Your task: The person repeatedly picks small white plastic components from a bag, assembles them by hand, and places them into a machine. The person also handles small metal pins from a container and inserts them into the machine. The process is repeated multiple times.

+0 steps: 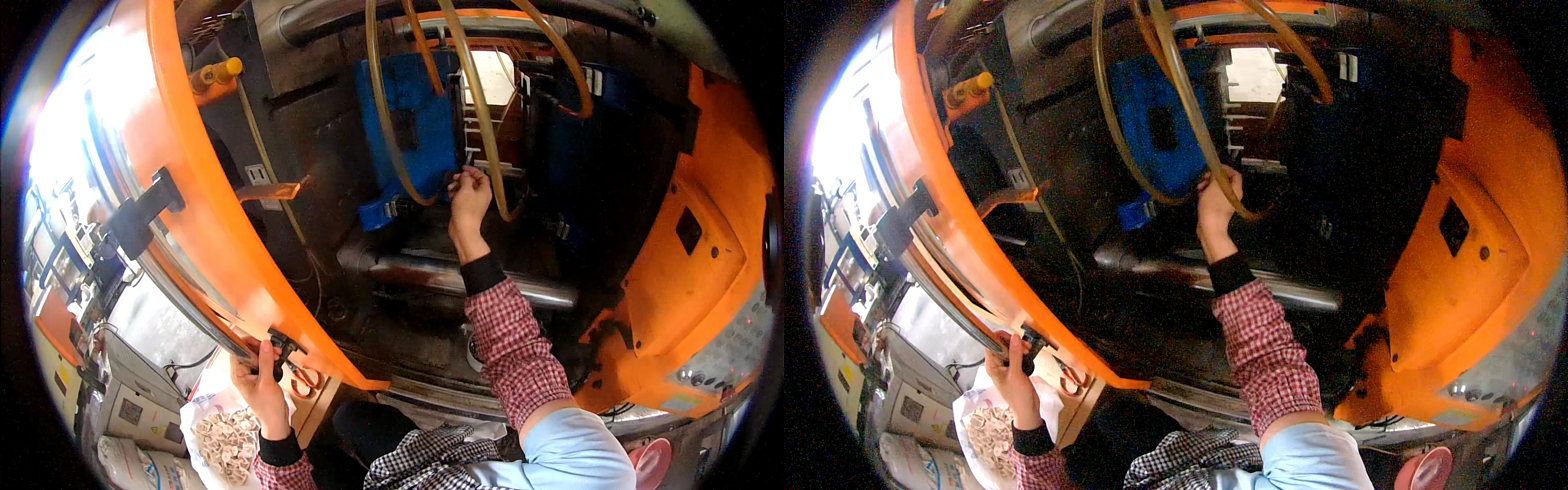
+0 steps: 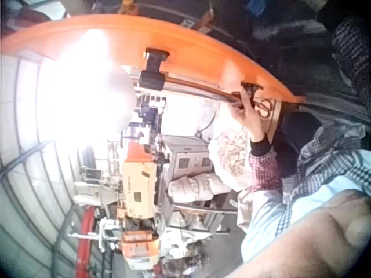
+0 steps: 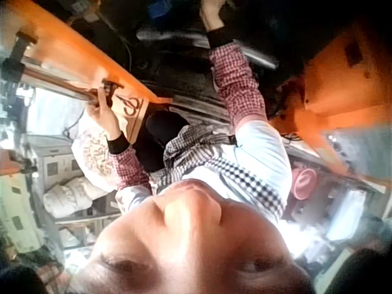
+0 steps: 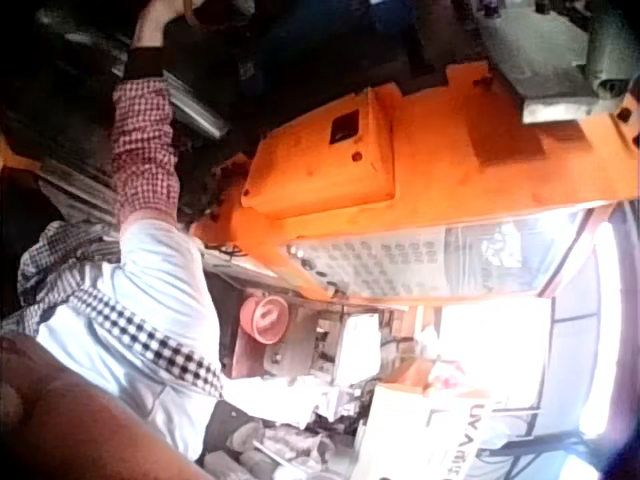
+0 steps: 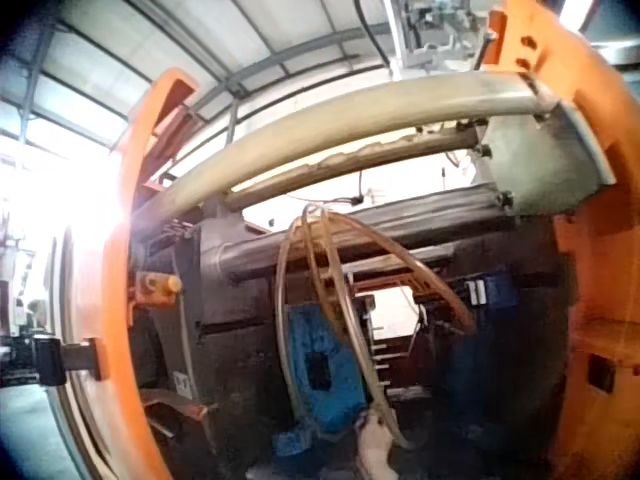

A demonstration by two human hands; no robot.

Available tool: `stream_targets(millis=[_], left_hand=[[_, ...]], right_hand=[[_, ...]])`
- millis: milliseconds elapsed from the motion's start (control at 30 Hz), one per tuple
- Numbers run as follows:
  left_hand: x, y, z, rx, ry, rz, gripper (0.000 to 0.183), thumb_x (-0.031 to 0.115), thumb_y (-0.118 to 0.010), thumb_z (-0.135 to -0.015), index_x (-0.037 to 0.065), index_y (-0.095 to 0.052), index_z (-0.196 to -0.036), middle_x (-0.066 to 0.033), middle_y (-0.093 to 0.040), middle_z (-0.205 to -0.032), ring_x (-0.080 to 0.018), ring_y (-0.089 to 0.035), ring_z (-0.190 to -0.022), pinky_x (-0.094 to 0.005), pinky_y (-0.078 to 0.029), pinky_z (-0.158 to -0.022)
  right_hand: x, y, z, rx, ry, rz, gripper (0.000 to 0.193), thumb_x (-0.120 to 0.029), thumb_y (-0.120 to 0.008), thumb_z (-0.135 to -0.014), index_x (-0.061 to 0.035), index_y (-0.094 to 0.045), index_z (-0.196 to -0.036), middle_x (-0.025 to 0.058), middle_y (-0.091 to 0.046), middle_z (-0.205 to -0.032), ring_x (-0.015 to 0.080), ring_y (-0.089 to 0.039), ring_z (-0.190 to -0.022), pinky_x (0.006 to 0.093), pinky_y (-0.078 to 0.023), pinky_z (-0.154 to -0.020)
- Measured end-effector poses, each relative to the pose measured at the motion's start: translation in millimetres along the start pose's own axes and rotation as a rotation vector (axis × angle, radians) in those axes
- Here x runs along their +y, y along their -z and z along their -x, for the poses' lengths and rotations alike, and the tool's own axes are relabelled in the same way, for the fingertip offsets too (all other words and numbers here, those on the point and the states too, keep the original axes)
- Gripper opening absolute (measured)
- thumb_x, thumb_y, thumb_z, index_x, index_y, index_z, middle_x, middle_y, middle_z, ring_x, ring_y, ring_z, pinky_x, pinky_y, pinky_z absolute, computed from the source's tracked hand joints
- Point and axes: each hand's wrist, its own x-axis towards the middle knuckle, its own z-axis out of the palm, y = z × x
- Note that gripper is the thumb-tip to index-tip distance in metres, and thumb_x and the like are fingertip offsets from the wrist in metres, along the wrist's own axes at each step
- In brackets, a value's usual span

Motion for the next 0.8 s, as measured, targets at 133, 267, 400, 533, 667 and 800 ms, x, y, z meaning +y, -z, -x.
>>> stream_targets(millis=[133, 267, 400, 533, 667, 800], left_hand=[[0, -7, -1, 0.084, 0.047, -0.004, 0.010, 0.003, -0.056, -0.086, -0.002, -0.050, -0.092, -0.0036, -0.052, -0.075, -0.0094, -0.051, -0.066, -0.0214, -0.041, -0.062], [-7, -3, -1, 0.061, -0.008, -0.045, 0.013, 0.008, -0.057, -0.088, 0.002, -0.050, -0.097, -0.0012, -0.052, -0.077, -0.0084, -0.050, -0.066, -0.0212, -0.040, -0.061], [-7, -2, -1, 0.067, -0.048, -0.086, 0.013, 0.009, -0.056, -0.088, 0.000, -0.049, -0.095, -0.0033, -0.051, -0.075, -0.0099, -0.049, -0.065, -0.0237, -0.040, -0.060], [-12, -3, -2, 0.097, -0.057, -0.084, 0.014, 0.007, -0.057, -0.086, -0.002, -0.049, -0.093, -0.0053, -0.052, -0.074, -0.0111, -0.051, -0.063, -0.0229, -0.041, -0.058], [-14, -4, -1, 0.116, -0.084, -0.057, 0.016, 0.007, -0.058, -0.086, -0.004, -0.049, -0.093, -0.0061, -0.053, -0.073, -0.0114, -0.052, -0.063, -0.0219, -0.041, -0.057], [-8, -7, 1, 0.093, -0.046, -0.080, 0.015, 0.012, -0.056, -0.088, 0.000, -0.048, -0.091, -0.0052, -0.050, -0.075, -0.0112, -0.048, -0.063, -0.0251, -0.039, -0.059]], right_hand=[[33, -2, -66, 0.141, 0.048, 0.119, 0.012, -0.008, -0.050, -0.089, -0.0009, -0.051, -0.098, 0.0052, -0.051, -0.079, 0.0135, -0.049, -0.067, 0.0269, -0.043, -0.064], [67, -9, -112, 0.203, -0.016, 0.321, 0.024, -0.013, -0.060, -0.083, 0.0032, -0.056, -0.101, 0.0108, -0.059, -0.088, 0.0206, -0.058, -0.079, 0.0312, -0.046, -0.070], [77, -19, -136, 0.177, 0.068, 0.447, 0.026, -0.012, -0.057, -0.085, 0.0029, -0.056, -0.106, 0.0127, -0.062, -0.087, 0.0214, -0.059, -0.076, 0.0333, -0.048, -0.067], [71, -32, -151, 0.134, -0.115, 0.008, 0.023, -0.011, -0.049, -0.091, 0.0035, -0.055, -0.108, 0.0124, -0.062, -0.084, 0.0183, -0.058, -0.070, 0.0300, -0.048, -0.059], [76, -42, -161, 0.060, -0.177, -0.126, 0.020, -0.015, -0.052, -0.091, 0.0036, -0.058, -0.096, 0.0100, -0.061, -0.078, 0.0154, -0.054, -0.062, 0.0292, -0.044, -0.053], [91, -44, -185, 0.070, -0.114, -0.108, 0.022, -0.017, -0.053, -0.092, 0.0034, -0.058, -0.085, 0.0079, -0.061, -0.073, 0.0127, -0.050, -0.058, 0.0290, -0.038, -0.049]])
